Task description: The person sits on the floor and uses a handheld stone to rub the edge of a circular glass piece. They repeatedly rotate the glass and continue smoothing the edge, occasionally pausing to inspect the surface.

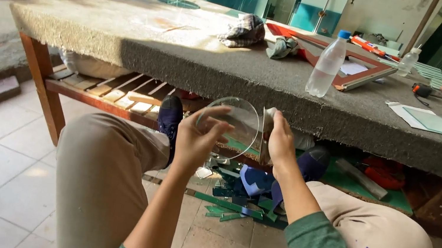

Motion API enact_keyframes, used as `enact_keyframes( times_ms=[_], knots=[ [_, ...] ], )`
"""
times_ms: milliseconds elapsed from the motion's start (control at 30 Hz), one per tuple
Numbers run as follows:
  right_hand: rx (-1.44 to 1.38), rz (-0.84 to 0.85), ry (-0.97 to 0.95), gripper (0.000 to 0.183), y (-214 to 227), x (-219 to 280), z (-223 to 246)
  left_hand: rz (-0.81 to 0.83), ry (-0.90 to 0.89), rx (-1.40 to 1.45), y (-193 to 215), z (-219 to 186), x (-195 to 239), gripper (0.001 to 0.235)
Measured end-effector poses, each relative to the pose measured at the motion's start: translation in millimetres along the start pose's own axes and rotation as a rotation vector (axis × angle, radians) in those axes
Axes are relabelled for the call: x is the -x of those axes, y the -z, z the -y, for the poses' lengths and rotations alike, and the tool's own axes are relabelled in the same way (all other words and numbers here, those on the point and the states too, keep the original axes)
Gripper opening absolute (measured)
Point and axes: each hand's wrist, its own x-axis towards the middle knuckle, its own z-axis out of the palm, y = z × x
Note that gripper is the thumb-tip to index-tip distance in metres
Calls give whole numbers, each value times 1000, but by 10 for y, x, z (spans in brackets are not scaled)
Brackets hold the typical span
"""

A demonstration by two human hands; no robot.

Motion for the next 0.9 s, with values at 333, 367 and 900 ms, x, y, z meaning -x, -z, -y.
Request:
enact_keyframes(
  times_ms=[333, 367, 900],
  knots=[
    [-15, -60, 114, 68, 57, 333, 365, -300, 676, 1003, 92, 1042, -187, 31],
    [-31, -65, 111, 67, 58, 313, 385, -301, 798, 1124, 119, 920, -175, 33],
    [411, -184, 1009, 62, -148, 434, 310, -31, 122, 280, -188, 328, 36, 41]
  ],
)
